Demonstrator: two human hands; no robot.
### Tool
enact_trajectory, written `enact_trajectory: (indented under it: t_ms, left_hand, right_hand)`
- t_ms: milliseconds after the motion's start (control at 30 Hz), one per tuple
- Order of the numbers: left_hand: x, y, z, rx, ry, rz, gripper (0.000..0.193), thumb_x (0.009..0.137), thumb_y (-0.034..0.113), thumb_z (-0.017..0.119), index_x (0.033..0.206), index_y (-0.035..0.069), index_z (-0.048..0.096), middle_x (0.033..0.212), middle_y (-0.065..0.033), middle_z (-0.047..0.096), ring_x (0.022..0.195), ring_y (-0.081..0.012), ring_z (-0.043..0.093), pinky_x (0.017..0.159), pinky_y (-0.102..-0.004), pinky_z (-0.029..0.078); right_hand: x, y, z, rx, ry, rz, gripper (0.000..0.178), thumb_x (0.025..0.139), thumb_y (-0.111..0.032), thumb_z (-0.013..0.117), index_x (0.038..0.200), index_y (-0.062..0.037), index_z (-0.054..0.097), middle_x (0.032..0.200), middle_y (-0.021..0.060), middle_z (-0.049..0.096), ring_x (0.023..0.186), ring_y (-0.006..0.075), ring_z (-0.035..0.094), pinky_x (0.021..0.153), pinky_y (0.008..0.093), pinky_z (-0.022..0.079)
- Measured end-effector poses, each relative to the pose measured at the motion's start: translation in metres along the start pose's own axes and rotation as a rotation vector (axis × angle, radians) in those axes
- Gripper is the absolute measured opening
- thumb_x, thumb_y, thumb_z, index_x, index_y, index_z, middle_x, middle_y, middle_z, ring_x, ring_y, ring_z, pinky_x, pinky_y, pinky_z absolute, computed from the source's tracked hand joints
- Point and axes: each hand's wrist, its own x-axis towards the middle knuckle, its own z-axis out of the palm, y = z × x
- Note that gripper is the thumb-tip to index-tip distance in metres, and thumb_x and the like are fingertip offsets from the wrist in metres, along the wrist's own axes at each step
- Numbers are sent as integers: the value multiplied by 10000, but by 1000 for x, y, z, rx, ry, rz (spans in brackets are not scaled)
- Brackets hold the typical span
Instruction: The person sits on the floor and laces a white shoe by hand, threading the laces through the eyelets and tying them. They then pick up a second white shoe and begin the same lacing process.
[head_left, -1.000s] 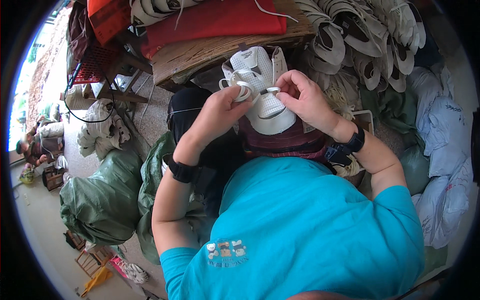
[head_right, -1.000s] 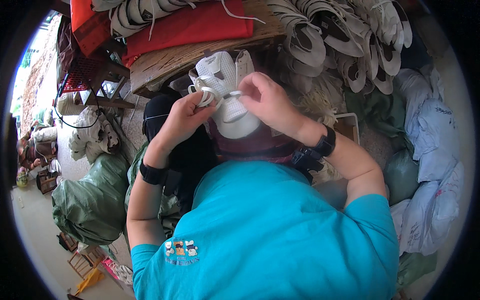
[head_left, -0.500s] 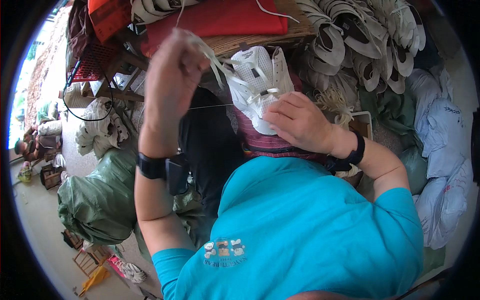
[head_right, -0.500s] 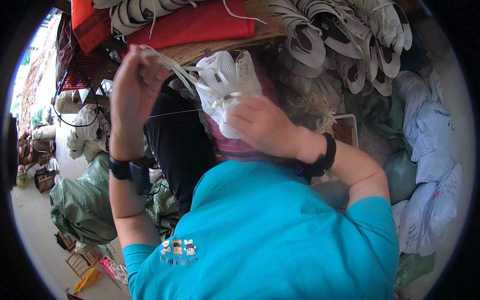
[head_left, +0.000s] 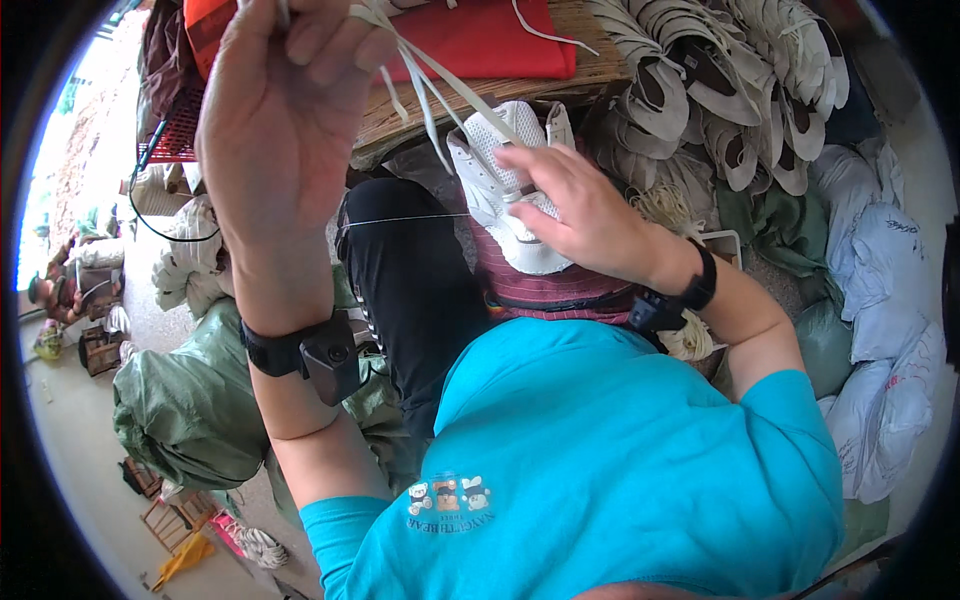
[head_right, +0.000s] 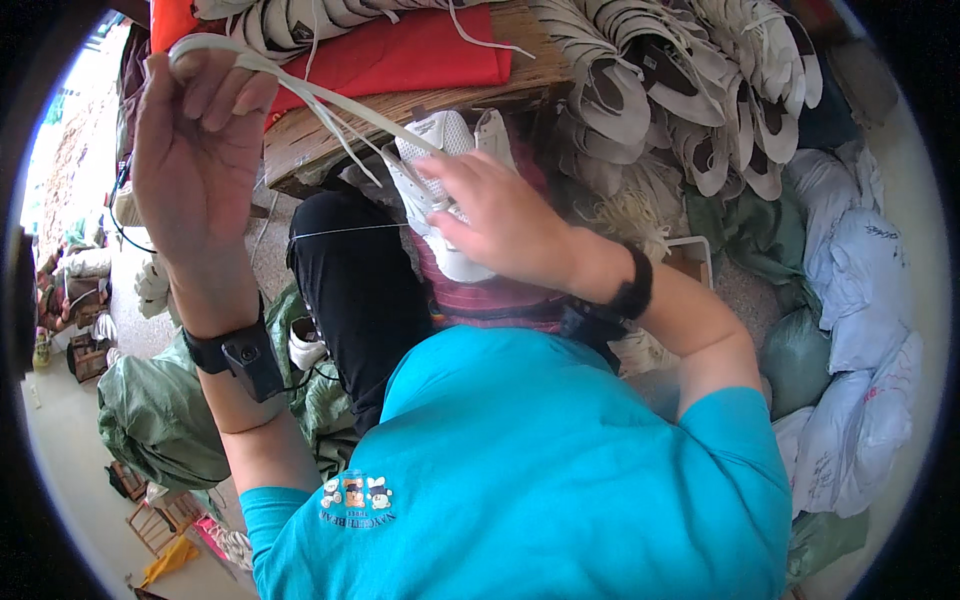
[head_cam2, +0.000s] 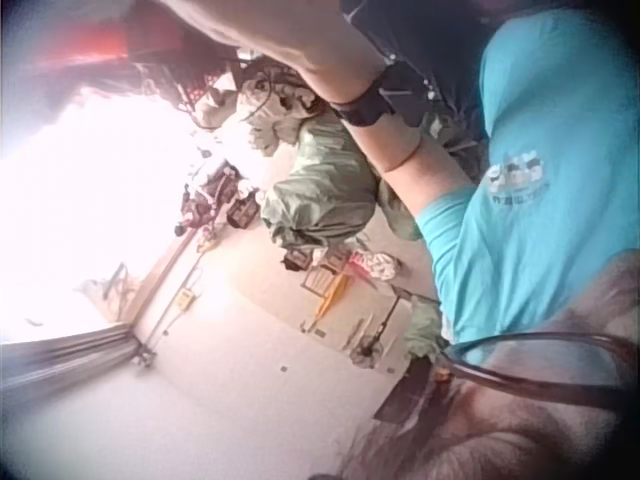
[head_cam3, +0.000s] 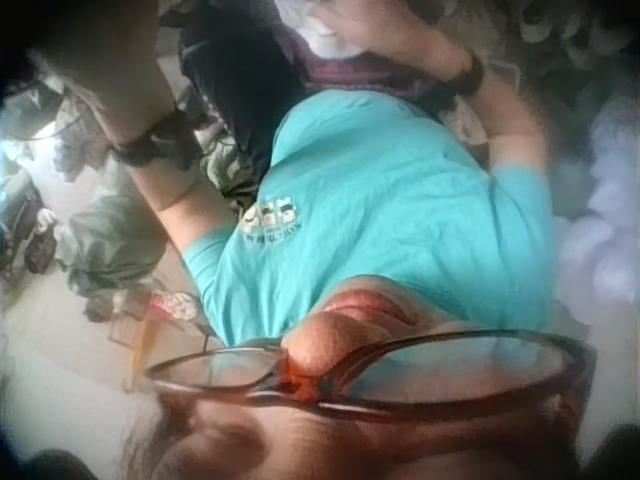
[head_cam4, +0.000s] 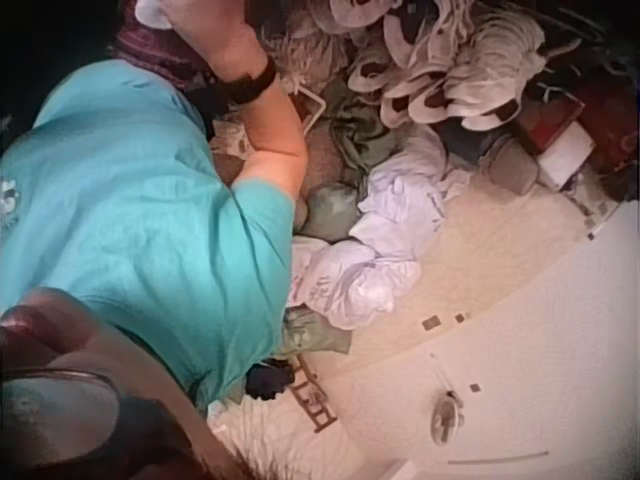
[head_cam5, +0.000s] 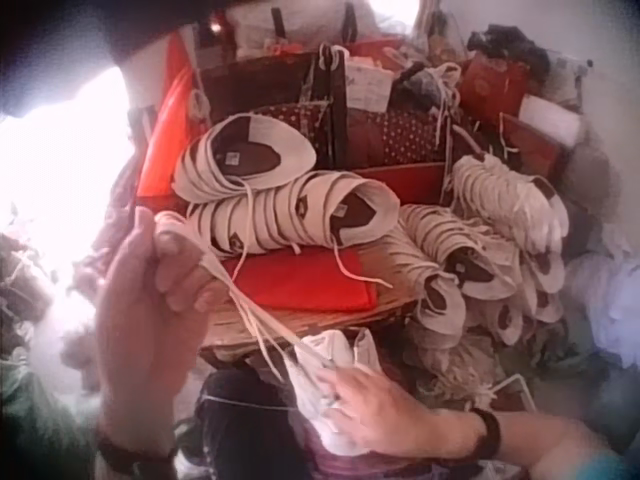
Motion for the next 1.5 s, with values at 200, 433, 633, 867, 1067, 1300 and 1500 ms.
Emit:
enact_trajectory:
  t_ms: [200, 433, 633, 867, 1067, 1300, 1500]
  left_hand:
    - [-33, 10, -52, -270, 238, -62, 456, 1067, 180, 425, 1426, -92, 353, 810, 1, 409, 694, -98, 368, 670, -269, 358]
    - [-162, 55, -183, -344, 884, 8, 392, 1007, -20, 457, 1392, -93, 431, 812, -8, 428, 644, -94, 360, 632, -242, 341]
    - [-266, 70, -248, -357, 1209, -10, 266, 1023, -2, 439, 1262, -60, 540, 734, -18, 433, 598, -121, 376, 604, -260, 354]
    - [-355, 118, -308, 5, 1335, 136, 203, 1021, 44, 471, 1182, -33, 566, 767, -29, 518, 616, -150, 454, 611, -276, 430]
    - [-234, 35, -170, 814, 1068, -109, 252, 985, 102, 504, 1154, 10, 665, 934, -27, 616, 719, -73, 507, 644, -221, 438]
    - [-104, -90, -51, 956, 458, -289, 279, 1068, 217, 471, 1111, 30, 674, 1011, -23, 700, 671, -42, 527, 594, -190, 435]
    - [-107, -142, -28, 657, 406, -640, 348, 1074, 318, 454, 969, 48, 646, 756, 30, 590, 602, -35, 471, 554, -186, 382]
  right_hand:
    - [52, 18, -27, 975, -160, 416, 327, 1000, -200, 589, 1251, 10, 568, 834, 18, 627, 803, 96, 629, 736, 260, 510]
    - [46, 96, -134, 1439, 263, 544, 193, 1009, -94, 531, 1146, 30, 587, 784, 51, 527, 642, 126, 524, 632, 272, 486]
    - [-34, 172, -209, 1181, 760, 1000, 247, 996, -17, 482, 1237, 22, 519, 617, -32, 341, 470, 81, 301, 435, 230, 270]
    - [-204, 282, -347, 766, 1280, 1135, 192, 953, -51, 463, 1087, -45, 600, 673, 7, 438, 513, 96, 381, 429, 258, 283]
    - [-157, 242, -234, 488, 820, 1127, 277, 949, -124, 546, 1182, 5, 624, 857, 30, 615, 512, 52, 391, 434, 192, 283]
    - [-23, 73, -56, 464, 95, 598, 236, 1001, -109, 521, 1217, -16, 543, 962, 48, 697, 646, 51, 564, 600, 195, 485]
    - [-12, 47, -33, 226, -6, 384, 61, 966, -73, 558, 1002, -34, 588, 764, 3, 633, 661, 59, 589, 606, 243, 479]
